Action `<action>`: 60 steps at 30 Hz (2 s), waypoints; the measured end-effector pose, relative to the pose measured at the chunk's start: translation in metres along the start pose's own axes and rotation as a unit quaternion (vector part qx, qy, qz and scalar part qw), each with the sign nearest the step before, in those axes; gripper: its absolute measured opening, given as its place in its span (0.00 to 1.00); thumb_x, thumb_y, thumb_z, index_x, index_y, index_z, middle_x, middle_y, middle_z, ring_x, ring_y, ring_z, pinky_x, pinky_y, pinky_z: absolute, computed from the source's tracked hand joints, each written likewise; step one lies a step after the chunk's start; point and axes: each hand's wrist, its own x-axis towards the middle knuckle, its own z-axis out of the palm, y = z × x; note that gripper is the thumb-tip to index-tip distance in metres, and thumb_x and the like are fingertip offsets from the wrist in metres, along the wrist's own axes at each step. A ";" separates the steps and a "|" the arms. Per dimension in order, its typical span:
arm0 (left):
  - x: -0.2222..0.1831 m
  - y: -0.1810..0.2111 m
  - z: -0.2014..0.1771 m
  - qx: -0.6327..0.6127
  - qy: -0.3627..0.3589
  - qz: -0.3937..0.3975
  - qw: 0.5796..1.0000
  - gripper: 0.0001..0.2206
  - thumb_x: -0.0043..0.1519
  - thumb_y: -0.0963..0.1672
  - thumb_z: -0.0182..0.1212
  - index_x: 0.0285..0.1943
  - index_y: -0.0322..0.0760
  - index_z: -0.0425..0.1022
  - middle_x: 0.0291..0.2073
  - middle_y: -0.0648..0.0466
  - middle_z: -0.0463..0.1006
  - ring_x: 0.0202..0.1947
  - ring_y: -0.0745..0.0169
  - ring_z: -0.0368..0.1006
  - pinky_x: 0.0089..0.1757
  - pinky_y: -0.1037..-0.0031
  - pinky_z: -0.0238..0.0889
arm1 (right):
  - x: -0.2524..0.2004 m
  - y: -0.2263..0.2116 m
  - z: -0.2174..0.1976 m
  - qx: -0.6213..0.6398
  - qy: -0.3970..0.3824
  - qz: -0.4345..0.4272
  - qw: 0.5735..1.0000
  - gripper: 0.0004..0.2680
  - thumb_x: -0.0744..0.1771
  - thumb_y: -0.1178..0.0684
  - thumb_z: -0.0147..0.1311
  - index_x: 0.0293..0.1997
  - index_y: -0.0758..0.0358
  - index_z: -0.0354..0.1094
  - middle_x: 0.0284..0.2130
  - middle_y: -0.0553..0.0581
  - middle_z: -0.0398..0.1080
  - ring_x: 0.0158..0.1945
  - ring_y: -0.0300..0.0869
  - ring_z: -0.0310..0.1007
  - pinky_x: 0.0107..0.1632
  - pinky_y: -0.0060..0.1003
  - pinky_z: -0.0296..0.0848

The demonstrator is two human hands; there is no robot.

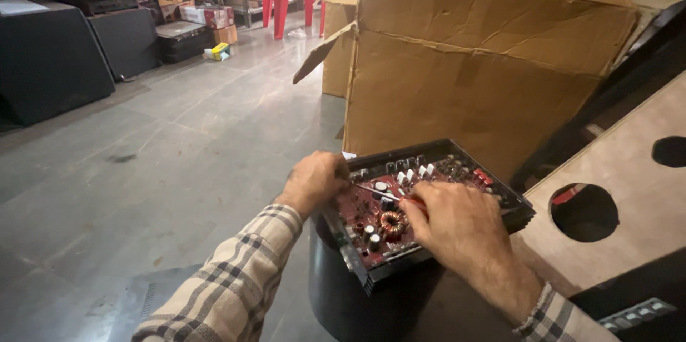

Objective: The person uses a screwdriver to adjust components on a large red circuit board that is resting on a black cylinder on the floor.

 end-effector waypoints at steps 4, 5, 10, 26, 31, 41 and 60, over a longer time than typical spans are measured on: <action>0.003 -0.002 0.000 0.005 0.010 0.009 1.000 0.08 0.51 0.44 0.70 0.39 0.45 0.85 0.37 0.48 0.84 0.41 0.46 0.80 0.46 0.60 0.72 | 0.001 -0.001 -0.003 0.012 0.024 0.002 1.000 0.12 0.66 0.41 0.52 0.35 0.56 0.76 0.30 0.57 0.78 0.35 0.54 0.79 0.39 0.52 0.77; 0.000 -0.003 0.001 0.003 0.012 0.010 1.000 0.07 0.51 0.44 0.69 0.38 0.44 0.85 0.37 0.48 0.84 0.41 0.46 0.80 0.46 0.59 0.72 | 0.000 -0.002 -0.002 0.018 0.028 0.003 0.999 0.11 0.65 0.41 0.53 0.35 0.56 0.76 0.30 0.57 0.78 0.35 0.55 0.79 0.40 0.52 0.77; 0.000 0.001 -0.001 -0.002 0.006 -0.004 1.000 0.08 0.50 0.45 0.71 0.38 0.44 0.84 0.37 0.48 0.84 0.41 0.45 0.80 0.46 0.59 0.72 | 0.001 -0.001 -0.001 0.022 0.012 0.008 1.000 0.12 0.65 0.40 0.53 0.33 0.57 0.76 0.30 0.58 0.78 0.36 0.54 0.80 0.41 0.51 0.77; 0.008 -0.016 0.010 -0.051 0.000 -0.003 0.999 0.08 0.50 0.45 0.71 0.38 0.47 0.85 0.37 0.51 0.85 0.40 0.51 0.81 0.46 0.63 0.73 | 0.014 0.032 0.035 0.523 -0.230 0.305 0.762 0.05 0.68 0.50 0.55 0.37 0.57 0.71 0.21 0.56 0.74 0.13 0.38 0.58 0.15 0.35 0.50; 0.004 -0.014 0.010 -0.063 0.011 -0.016 0.998 0.09 0.47 0.44 0.73 0.37 0.45 0.86 0.33 0.50 0.85 0.36 0.52 0.82 0.44 0.64 0.74 | 0.031 0.029 0.034 0.670 -0.373 0.323 0.555 0.06 0.67 0.55 0.53 0.34 0.65 0.70 0.20 0.53 0.72 0.11 0.31 0.54 0.12 0.27 0.48; 0.008 -0.018 0.013 -0.114 -0.008 -0.030 0.993 0.09 0.50 0.44 0.69 0.39 0.42 0.85 0.33 0.51 0.86 0.32 0.55 0.84 0.41 0.67 0.77 | 0.048 0.001 0.015 0.266 -0.287 0.095 0.915 0.08 0.65 0.56 0.57 0.44 0.66 0.80 0.22 0.59 0.71 0.19 0.43 0.64 0.21 0.42 0.63; 0.018 -0.022 0.010 -0.064 -0.074 -0.131 0.987 0.24 0.47 0.49 0.78 0.54 0.46 0.82 0.45 0.49 0.84 0.47 0.53 0.80 0.51 0.65 0.71 | 0.053 -0.001 0.009 0.439 -0.347 0.335 0.758 0.05 0.69 0.53 0.52 0.37 0.62 0.68 0.16 0.51 0.62 0.14 0.37 0.57 0.17 0.41 0.63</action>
